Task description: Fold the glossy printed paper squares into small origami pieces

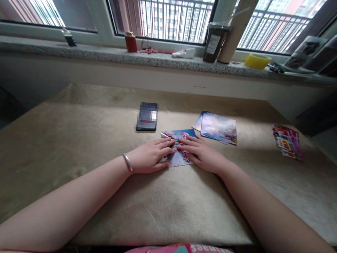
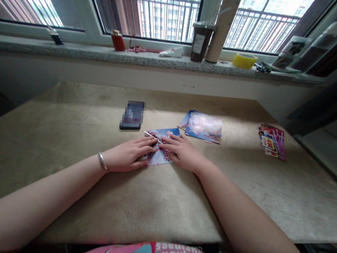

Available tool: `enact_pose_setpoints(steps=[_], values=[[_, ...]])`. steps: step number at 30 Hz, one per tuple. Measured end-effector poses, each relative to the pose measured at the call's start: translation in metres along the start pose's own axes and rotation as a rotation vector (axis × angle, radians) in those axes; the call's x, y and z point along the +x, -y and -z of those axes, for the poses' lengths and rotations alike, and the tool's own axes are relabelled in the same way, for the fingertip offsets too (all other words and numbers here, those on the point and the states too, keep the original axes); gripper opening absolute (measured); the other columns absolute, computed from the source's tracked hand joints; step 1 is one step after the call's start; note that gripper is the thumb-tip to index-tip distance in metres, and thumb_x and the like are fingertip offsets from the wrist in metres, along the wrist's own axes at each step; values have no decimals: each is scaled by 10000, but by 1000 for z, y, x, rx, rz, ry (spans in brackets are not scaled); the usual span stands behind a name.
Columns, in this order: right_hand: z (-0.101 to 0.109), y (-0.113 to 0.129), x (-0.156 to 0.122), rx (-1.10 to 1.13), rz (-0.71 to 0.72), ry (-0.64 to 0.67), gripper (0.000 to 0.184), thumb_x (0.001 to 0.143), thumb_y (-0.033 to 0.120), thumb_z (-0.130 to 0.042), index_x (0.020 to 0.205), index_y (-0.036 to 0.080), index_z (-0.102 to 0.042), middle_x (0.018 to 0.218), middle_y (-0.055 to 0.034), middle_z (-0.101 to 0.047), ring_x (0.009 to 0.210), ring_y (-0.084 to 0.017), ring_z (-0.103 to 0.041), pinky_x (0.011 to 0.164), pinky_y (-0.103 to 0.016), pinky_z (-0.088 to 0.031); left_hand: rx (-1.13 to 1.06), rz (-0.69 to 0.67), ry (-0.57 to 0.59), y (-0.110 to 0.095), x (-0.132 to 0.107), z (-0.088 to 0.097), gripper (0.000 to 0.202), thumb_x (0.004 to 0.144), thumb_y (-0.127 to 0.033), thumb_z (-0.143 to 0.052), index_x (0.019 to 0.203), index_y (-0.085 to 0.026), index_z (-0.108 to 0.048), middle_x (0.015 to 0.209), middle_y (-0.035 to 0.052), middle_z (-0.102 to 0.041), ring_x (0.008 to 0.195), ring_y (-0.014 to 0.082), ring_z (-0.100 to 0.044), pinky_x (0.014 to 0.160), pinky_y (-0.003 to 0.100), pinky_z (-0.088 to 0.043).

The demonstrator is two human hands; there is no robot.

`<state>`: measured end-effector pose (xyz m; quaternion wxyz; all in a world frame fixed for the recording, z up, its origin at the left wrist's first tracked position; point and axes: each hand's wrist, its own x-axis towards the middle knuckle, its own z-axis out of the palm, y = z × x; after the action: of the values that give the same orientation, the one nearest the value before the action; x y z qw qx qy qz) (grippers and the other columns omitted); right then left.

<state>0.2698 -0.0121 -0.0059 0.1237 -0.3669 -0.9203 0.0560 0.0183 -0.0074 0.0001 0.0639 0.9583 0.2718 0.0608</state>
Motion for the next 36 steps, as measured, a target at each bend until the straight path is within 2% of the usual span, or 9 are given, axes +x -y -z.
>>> enact_pose_setpoints(steps=[3,8,12,19,23,25,29,33,36], values=[[0,-4,0,22,-37,8,389,902,281,-484,1287,284,-542,1406,-10,-480,1339,-252,-372,1088,-548,-285,14,2,-10,1,1,-1,467,893,-419,-513,1278,-155,-500,1478,148,-331,1388,262,-279,1118,440,-300],[2,-8,-2,18,-35,-28,409,889,300,-505,1287,223,-558,1358,-51,-535,1288,-232,-441,1077,-432,-359,39,19,6,0,2,1,472,903,-474,-475,1237,-146,-538,1462,143,-362,1386,262,-283,1134,432,-269],[5,-9,-3,-10,-26,-41,390,892,283,-499,1268,214,-578,1314,-63,-574,1195,-234,-519,1033,-424,-403,69,40,-6,-1,1,3,482,895,-507,-463,1221,-163,-548,1459,121,-375,1375,275,-298,1131,460,-261],[12,-6,-6,-18,-21,-70,271,900,289,-499,1079,228,-693,1104,-55,-682,930,-215,-593,851,-395,-488,152,116,-44,2,-1,3,620,835,-619,-490,1266,-174,-507,1454,102,-385,1366,300,-295,1130,487,-226],[10,-6,-7,30,7,-94,223,857,273,-557,1006,208,-709,998,-73,-694,975,-216,-582,876,-380,-481,164,153,-67,5,-2,1,617,840,-626,-484,1284,-197,-490,1452,69,-394,1357,285,-313,1135,480,-210],[9,-6,-7,67,14,-97,214,839,252,-567,997,203,-703,1055,-78,-684,1015,-211,-582,901,-378,-476,162,153,-63,6,-2,0,605,857,-617,-463,1286,-190,-492,1452,63,-398,1351,272,-326,1136,457,-220],[11,-6,-8,130,3,-54,256,798,211,-580,1031,220,-683,1300,-64,-580,1090,-210,-577,927,-393,-477,146,135,-51,11,-3,1,588,877,-605,-440,1302,-201,-492,1431,55,-430,1335,251,-354,1132,427,-242],[16,-7,-10,154,30,7,366,761,261,-633,1125,227,-653,1271,-71,-604,1160,-222,-547,1000,-430,-429,128,120,-52,15,-5,2,536,901,-566,-432,1302,-215,-496,1426,54,-438,1314,238,-385,1115,427,-276],[18,-10,-12,171,31,53,422,749,317,-667,1164,242,-640,1317,-69,-568,1207,-223,-513,1043,-430,-390,133,113,-61,16,-5,0,509,912,-535,-434,1301,-212,-498,1425,57,-439,1308,245,-391,1105,432,-296]])
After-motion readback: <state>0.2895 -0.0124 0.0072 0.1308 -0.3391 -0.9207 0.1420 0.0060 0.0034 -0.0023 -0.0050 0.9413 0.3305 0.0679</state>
